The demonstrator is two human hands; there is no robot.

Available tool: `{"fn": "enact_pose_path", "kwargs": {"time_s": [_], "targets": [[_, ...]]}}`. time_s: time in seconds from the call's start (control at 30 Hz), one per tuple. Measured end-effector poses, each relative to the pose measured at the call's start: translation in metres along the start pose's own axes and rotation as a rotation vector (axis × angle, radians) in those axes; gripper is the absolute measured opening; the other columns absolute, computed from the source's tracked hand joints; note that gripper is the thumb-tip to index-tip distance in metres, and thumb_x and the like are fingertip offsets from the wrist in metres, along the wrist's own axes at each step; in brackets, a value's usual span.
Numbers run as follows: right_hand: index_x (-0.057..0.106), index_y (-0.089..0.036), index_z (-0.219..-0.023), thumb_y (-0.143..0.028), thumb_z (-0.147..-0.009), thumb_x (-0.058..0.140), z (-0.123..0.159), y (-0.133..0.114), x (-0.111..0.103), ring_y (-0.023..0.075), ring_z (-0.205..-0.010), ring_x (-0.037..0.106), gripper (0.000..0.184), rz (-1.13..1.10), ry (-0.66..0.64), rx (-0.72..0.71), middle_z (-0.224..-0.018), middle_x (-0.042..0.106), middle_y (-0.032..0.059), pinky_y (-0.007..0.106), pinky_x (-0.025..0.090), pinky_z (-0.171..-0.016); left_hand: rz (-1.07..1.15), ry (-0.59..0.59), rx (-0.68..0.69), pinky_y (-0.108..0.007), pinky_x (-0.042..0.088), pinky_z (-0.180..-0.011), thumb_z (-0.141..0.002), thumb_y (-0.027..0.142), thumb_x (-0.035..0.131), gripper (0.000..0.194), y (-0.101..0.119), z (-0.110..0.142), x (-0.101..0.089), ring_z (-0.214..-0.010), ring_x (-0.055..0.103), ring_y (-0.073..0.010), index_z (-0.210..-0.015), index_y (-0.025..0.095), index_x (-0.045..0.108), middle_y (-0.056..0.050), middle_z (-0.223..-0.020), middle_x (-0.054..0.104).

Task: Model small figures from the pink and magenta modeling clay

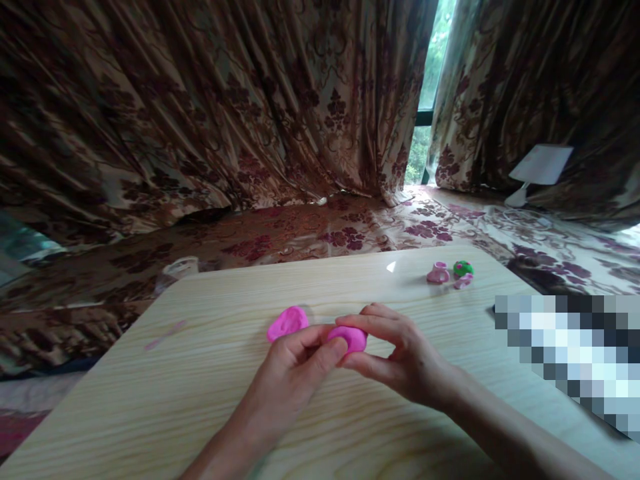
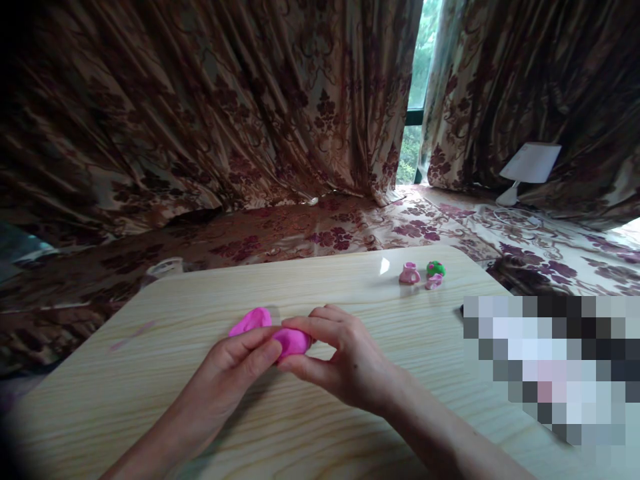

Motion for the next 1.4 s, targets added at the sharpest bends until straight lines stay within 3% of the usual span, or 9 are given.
{"fn": "enact_pose_path", "kwargs": {"time_s": [0.07,0.23,0.47,0.63,0.83,1.0,1.23,1.4], "targets": [[0.063,-0.017,-0.105,-0.033,-0.077,0.065,-0.0004,0.0006,0.0003,0.0157,-0.076,0.057,0.032,0.012,-0.012,0.011,-0.082,0.065,0.0054,0.028,0.045,-0.07,0.01,-0.004,-0.005,-0.023,0.044,-0.075,-0.079,0.036,0.058,0.023,-0.0004,-0.0006,0.0007,-0.086,0.058,-0.0158,-0.095,0.023,0.07,-0.001,-0.087,0.069],[0.057,-0.018,-0.113,-0.035,-0.072,0.069,0.002,0.0006,-0.0007,0.0162,-0.081,0.058,0.046,0.004,0.033,-0.009,-0.094,0.066,0.0063,0.028,0.046,-0.075,-0.039,0.024,-0.038,-0.023,0.042,-0.068,-0.08,0.038,0.055,0.025,-0.0051,0.0,-0.0002,-0.075,0.056,-0.0154,-0.087,0.019,0.07,-0.002,-0.076,0.066],[0.064,-0.018,-0.1,-0.032,-0.077,0.065,-0.0009,0.0006,-0.0008,0.0131,-0.069,0.056,0.028,0.013,-0.044,0.047,-0.076,0.063,0.0022,0.025,0.044,-0.065,-0.051,-0.006,-0.013,-0.024,0.04,-0.068,-0.081,0.04,0.052,0.026,-0.0044,0.0004,0.0012,-0.074,0.054,-0.0152,-0.079,0.018,0.067,-0.001,-0.074,0.063],[0.054,-0.017,-0.116,-0.037,-0.072,0.069,0.0003,0.0003,-0.0015,0.0164,-0.082,0.058,0.05,0.019,0.013,0.012,-0.096,0.065,0.0069,0.028,0.046,-0.075,-0.064,0.012,-0.038,-0.025,0.04,-0.068,-0.082,0.041,0.049,0.031,-0.0074,0.001,0.0002,-0.071,0.053,-0.0154,-0.072,0.016,0.065,-0.001,-0.067,0.06],[0.064,-0.017,-0.098,-0.039,-0.076,0.065,0.0009,0.0014,0.0047,0.0141,-0.069,0.056,0.03,0.07,-0.031,0.017,-0.077,0.065,0.0038,0.026,0.045,-0.065,-0.047,0.037,-0.01,-0.024,0.04,-0.067,-0.084,0.042,0.046,0.034,-0.0041,0.0015,0.0007,-0.069,0.052,-0.0142,-0.073,0.016,0.065,-0.001,-0.069,0.059],[0.052,-0.018,-0.12,-0.04,-0.073,0.067,0.0048,0.0007,0.0023,0.0175,-0.078,0.059,0.054,0.088,0.024,-0.001,-0.091,0.065,0.0076,0.029,0.048,-0.071,-0.02,0.047,-0.023,-0.025,0.041,-0.068,-0.083,0.042,0.047,0.035,-0.0069,0.0005,0.0,-0.068,0.054,-0.0151,-0.071,0.016,0.066,-0.002,-0.065,0.06],[0.064,-0.017,-0.102,-0.037,-0.077,0.064,0.0008,0.0013,0.0045,0.0145,-0.07,0.057,0.031,0.058,-0.049,0.022,-0.076,0.062,0.0039,0.026,0.046,-0.065,-0.044,0.002,-0.017,-0.022,0.039,-0.065,-0.082,0.041,0.05,0.029,-0.0069,-0.0006,0.0025,-0.071,0.051,-0.0134,-0.082,0.017,0.066,-0.001,-0.074,0.061],[0.056,-0.016,-0.113,-0.036,-0.073,0.069,0.0022,-0.0015,0.0008,0.0168,-0.083,0.058,0.047,0.065,0.035,-0.037,-0.095,0.063,0.0079,0.028,0.046,-0.076,-0.062,0.011,-0.018,-0.022,0.037,-0.062,-0.084,0.04,0.048,0.032,-0.0063,-0.0002,0.0005,-0.066,0.049,-0.0121,-0.071,0.015,0.063,-0.001,-0.067,0.058]]}}
Point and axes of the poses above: each hand's wrist, its own z-axis away from the middle knuckle, its own x-axis out of the palm, y = z × x, the point moved 4 cm from there along -z, towards the middle knuckle
